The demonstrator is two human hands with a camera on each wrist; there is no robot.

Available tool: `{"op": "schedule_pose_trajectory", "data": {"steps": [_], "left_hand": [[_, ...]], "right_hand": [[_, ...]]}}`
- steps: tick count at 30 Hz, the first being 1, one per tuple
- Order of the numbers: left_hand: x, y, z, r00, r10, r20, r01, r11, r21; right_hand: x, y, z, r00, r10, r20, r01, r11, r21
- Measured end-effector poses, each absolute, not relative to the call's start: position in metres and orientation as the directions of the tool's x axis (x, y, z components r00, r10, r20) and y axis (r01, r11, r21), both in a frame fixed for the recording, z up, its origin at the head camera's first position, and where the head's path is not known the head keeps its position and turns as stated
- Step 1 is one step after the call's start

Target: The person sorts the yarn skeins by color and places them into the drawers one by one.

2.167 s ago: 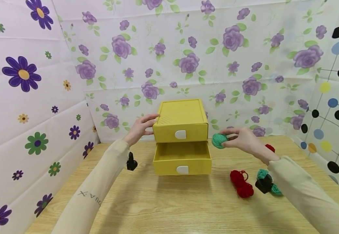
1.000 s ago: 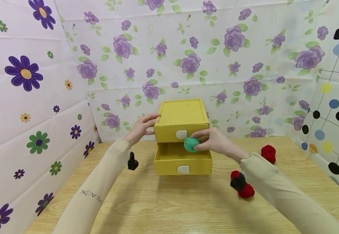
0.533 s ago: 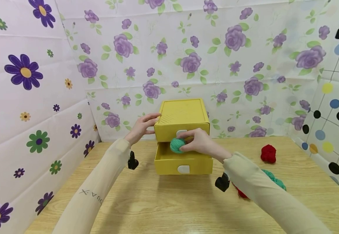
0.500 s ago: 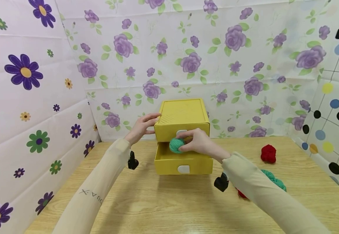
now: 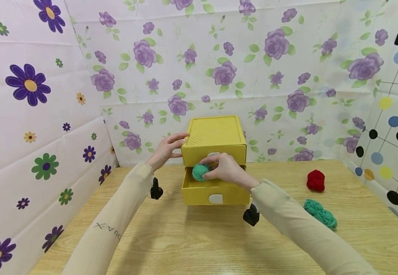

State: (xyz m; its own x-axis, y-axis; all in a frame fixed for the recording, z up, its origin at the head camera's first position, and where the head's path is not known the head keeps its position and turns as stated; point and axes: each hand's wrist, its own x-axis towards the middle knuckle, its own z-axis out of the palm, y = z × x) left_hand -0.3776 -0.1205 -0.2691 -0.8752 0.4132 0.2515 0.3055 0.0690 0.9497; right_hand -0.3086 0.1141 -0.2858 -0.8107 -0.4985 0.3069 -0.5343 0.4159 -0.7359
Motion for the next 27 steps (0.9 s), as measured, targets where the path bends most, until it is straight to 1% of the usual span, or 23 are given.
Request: {"op": "schedule_pose_trajectory", "data": {"steps": [4,10,15,22,27], "left_hand": [[-0.378,-0.121,-0.27,-0.873,0.416,0.253,0.308,0.068,0.949],[-0.378,-0.12,-0.27,-0.873,0.416,0.253,0.308,0.069,0.949],[-0.378,-0.12,-0.27,-0.877,0.409,0.253,0.309,0.074,0.948],[-0.377,-0.12,-0.27,-0.872,0.415,0.259,0.312,0.066,0.948],[-0.378,-0.12,-0.27,-0.872,0.417,0.255,0.309,0.065,0.949]], "right_hand": [[-0.309,0.112,-0.288,-0.819,-0.493,0.293,-0.51,0.393,-0.765],[-0.31,0.11,-0.289,-0.814,-0.519,0.263,-0.455,0.286,-0.844],[-0.307,0.111,-0.286,-0.814,-0.52,0.26,-0.444,0.266,-0.856],[-0.303,0.12,-0.282,-0.83,-0.51,0.224,-0.36,0.184,-0.915],[-0.299,0.131,-0.278,-0.841,-0.499,0.212,-0.335,0.171,-0.927]]}}
